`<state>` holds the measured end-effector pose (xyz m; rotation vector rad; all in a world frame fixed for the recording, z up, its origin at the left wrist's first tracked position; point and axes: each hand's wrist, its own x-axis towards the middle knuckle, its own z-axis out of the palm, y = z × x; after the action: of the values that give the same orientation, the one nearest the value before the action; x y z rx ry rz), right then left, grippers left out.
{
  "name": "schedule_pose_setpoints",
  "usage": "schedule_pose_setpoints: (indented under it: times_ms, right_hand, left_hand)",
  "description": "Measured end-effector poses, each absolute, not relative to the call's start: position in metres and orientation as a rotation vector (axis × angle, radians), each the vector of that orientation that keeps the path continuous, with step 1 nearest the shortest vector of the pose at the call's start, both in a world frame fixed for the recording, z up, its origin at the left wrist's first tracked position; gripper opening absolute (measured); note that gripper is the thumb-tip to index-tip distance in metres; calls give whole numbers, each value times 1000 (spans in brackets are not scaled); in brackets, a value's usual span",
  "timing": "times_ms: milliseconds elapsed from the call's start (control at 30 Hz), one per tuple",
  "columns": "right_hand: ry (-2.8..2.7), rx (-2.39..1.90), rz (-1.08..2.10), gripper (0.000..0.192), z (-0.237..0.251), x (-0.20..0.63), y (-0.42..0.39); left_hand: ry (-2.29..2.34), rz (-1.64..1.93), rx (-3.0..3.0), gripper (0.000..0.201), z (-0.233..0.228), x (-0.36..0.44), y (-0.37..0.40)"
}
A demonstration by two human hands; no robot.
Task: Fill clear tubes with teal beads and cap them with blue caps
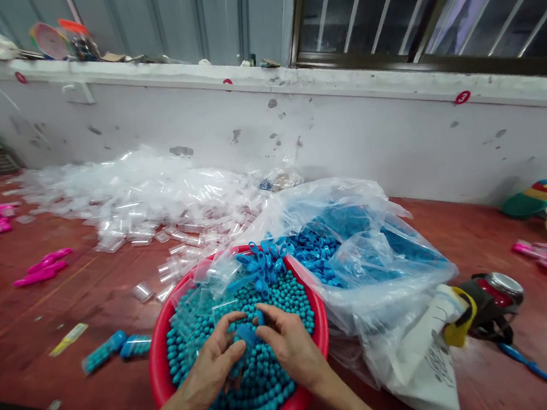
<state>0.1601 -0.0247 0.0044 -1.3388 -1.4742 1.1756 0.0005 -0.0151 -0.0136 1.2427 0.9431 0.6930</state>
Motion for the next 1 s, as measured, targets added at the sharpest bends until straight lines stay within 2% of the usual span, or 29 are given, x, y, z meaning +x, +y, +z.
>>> schedule_pose_setpoints:
  times_ms: [67, 167, 233, 367, 500, 633, 800, 867, 1000]
  right_hand:
    - [-1718, -1369, 1125, 48, 9, 154, -34]
    - [-1949, -1502, 1087, 84, 13, 147, -44]
    - [-2016, -1594, 982, 95, 11, 141, -47]
    - [-2051, -1673, 642, 74, -1, 124, -47]
    - [-2080, -1756, 401, 66, -10, 108, -47]
    - [-2095, -1773, 438, 61, -4, 103, -45]
    - [-2078, -1569, 775, 72, 3, 128, -36]
    - [-2061, -1559, 805, 62, 2, 142, -31]
    - [-2262, -1517, 613, 31, 6, 141, -25]
  left_hand:
    - [958, 758, 1271, 45, -14, 0, -16]
    - [944, 846, 1351, 45, -16, -2, -15]
    - [919, 874, 1395, 45, -18, -2, -14]
    - [917, 871, 1412, 38, -18, -2, -12]
    - [997, 859, 1412, 26, -17, -1, -10]
    - [1078, 888, 1468, 20, -16, 1, -10]
    - [1138, 946, 1489, 28, 3, -26, -7]
    - [1242, 998, 1451, 38, 10, -55, -2]
    - [1586, 1076, 1560, 45, 4, -128, 17]
